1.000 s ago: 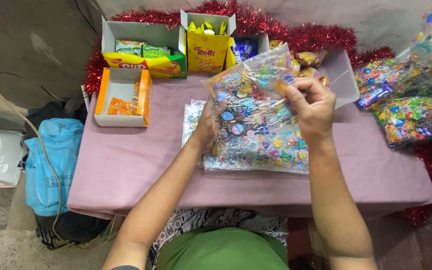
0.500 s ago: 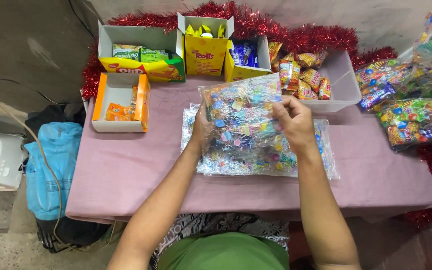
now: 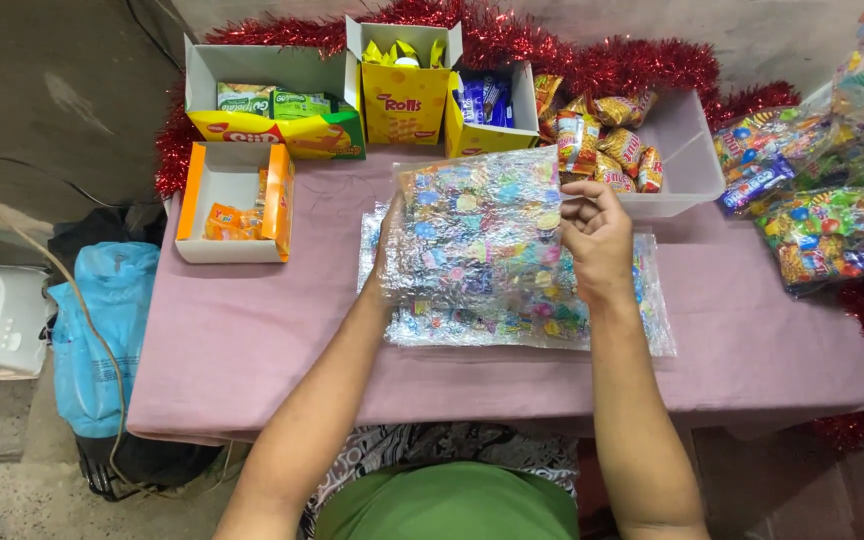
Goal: A person is manually packing a variety of small snack items and candies into a clear plastic bag from several organized boxes.
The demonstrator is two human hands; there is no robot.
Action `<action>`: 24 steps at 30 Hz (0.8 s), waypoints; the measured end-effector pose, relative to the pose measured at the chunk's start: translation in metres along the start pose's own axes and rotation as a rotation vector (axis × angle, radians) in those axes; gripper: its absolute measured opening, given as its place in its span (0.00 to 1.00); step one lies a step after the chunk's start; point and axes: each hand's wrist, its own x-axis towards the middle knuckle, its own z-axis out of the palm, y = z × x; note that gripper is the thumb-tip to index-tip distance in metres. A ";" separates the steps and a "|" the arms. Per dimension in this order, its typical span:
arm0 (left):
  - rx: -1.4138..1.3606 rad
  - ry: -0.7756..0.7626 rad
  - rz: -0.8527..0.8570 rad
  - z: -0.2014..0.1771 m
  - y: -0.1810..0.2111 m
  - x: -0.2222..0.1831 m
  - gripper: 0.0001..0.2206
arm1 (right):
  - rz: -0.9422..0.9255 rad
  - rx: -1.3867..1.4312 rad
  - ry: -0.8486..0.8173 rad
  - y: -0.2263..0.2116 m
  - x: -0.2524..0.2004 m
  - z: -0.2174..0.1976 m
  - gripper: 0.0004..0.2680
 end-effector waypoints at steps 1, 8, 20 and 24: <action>0.061 0.006 0.041 0.000 -0.002 0.002 0.39 | -0.010 -0.002 0.043 -0.004 -0.001 0.004 0.17; 0.365 0.040 0.243 -0.002 -0.021 0.015 0.44 | 0.112 -0.121 0.048 -0.014 -0.014 0.019 0.06; -0.250 0.008 0.030 0.026 0.073 -0.078 0.19 | 0.072 -0.016 0.048 0.022 -0.014 0.000 0.08; -0.256 -0.080 0.188 0.012 0.036 -0.040 0.30 | 0.145 -0.085 0.031 0.001 -0.011 0.013 0.12</action>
